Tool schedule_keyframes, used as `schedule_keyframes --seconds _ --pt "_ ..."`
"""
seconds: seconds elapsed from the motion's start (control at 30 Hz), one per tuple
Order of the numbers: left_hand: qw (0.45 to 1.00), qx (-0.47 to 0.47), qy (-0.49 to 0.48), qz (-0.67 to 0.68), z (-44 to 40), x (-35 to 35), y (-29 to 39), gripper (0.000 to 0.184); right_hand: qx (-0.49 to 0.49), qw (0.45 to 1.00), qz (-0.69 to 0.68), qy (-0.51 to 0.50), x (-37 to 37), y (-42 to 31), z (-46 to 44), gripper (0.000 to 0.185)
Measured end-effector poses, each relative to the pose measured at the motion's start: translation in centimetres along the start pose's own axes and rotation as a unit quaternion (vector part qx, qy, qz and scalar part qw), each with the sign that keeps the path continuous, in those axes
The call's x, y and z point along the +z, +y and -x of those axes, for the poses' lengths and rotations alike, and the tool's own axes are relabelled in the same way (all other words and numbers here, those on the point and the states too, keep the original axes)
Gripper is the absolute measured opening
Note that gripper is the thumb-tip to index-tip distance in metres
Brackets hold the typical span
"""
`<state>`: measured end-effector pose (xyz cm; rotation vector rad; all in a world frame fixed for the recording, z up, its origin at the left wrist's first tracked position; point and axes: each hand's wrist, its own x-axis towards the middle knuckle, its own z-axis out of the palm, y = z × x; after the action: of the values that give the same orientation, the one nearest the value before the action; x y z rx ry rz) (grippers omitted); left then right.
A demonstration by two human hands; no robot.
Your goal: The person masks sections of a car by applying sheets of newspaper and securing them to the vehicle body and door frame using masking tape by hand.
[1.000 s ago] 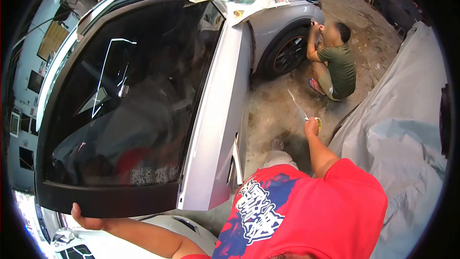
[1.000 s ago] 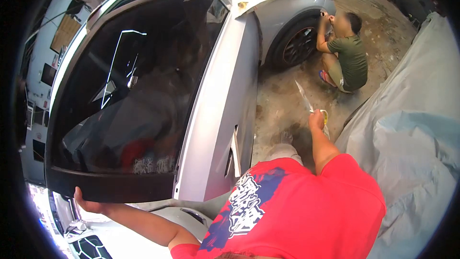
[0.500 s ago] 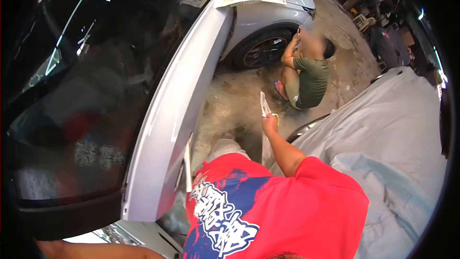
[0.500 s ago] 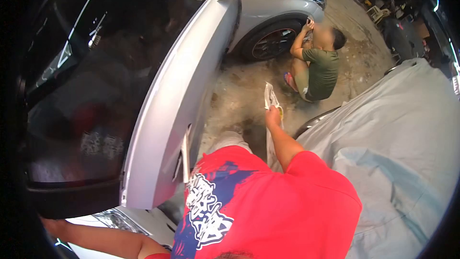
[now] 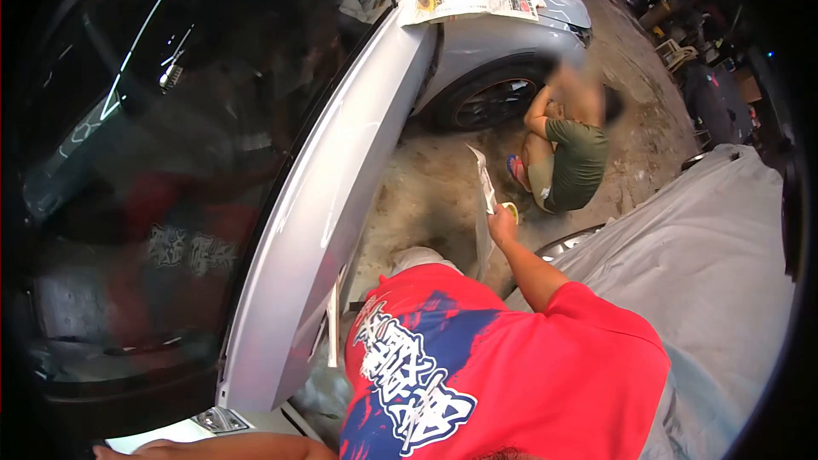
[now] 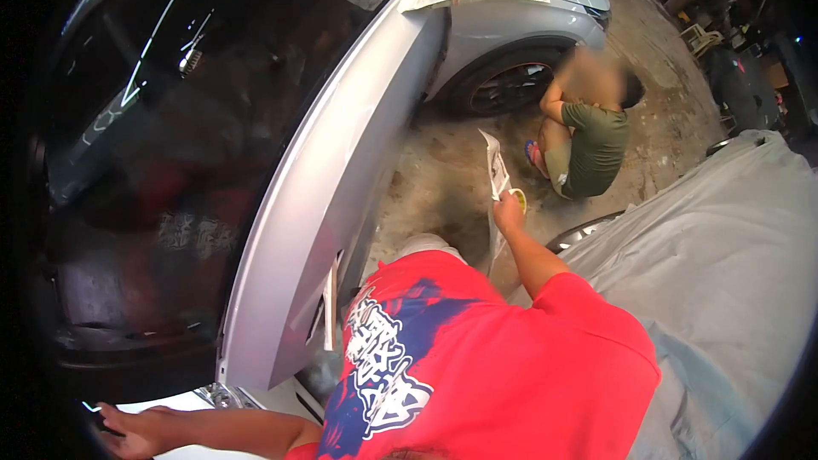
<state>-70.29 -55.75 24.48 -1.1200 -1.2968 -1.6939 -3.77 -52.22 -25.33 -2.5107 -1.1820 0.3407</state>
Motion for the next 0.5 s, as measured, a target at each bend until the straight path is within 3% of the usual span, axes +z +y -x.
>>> schedule_keyframes --seconds 0.03,0.07,0.1,0.2,0.23,0.27,0.33,0.5 --pt "0.999 0.025 0.027 -0.030 1.7 2.2 2.3 0.053 -0.016 1.000 -0.011 0.008 -0.4 0.3 -0.1 0.019" --pt "0.995 0.050 0.056 -0.060 4.0 4.4 5.1 0.038 -0.032 0.999 -0.022 0.017 -0.6 0.8 -0.3 0.019" --pt "0.995 0.068 -0.072 -0.008 6.4 5.3 7.1 0.034 -0.032 0.999 -0.026 0.009 -1.0 1.4 -0.6 0.019" --pt "0.941 0.070 -0.319 0.087 15.2 14.3 16.1 0.032 -0.027 0.999 -0.044 -0.005 -2.0 2.6 -1.7 0.017" --pt "0.902 0.001 -0.406 0.150 17.5 17.7 20.3 0.033 -0.019 0.998 -0.053 -0.008 -2.6 2.9 -1.9 0.016" --pt "0.868 -0.013 -0.455 0.198 20.1 21.0 22.0 0.041 -0.011 0.998 -0.061 -0.012 -3.1 3.1 -1.9 0.015" --pt "0.803 -0.121 -0.506 0.290 27.1 27.9 23.5 0.039 -0.002 0.997 -0.074 -0.004 -4.1 3.5 -2.4 0.015" --pt "0.814 0.083 -0.549 0.172 35.3 43.2 26.2 0.035 -0.026 0.988 -0.132 0.081 -5.7 3.9 -3.9 0.018"
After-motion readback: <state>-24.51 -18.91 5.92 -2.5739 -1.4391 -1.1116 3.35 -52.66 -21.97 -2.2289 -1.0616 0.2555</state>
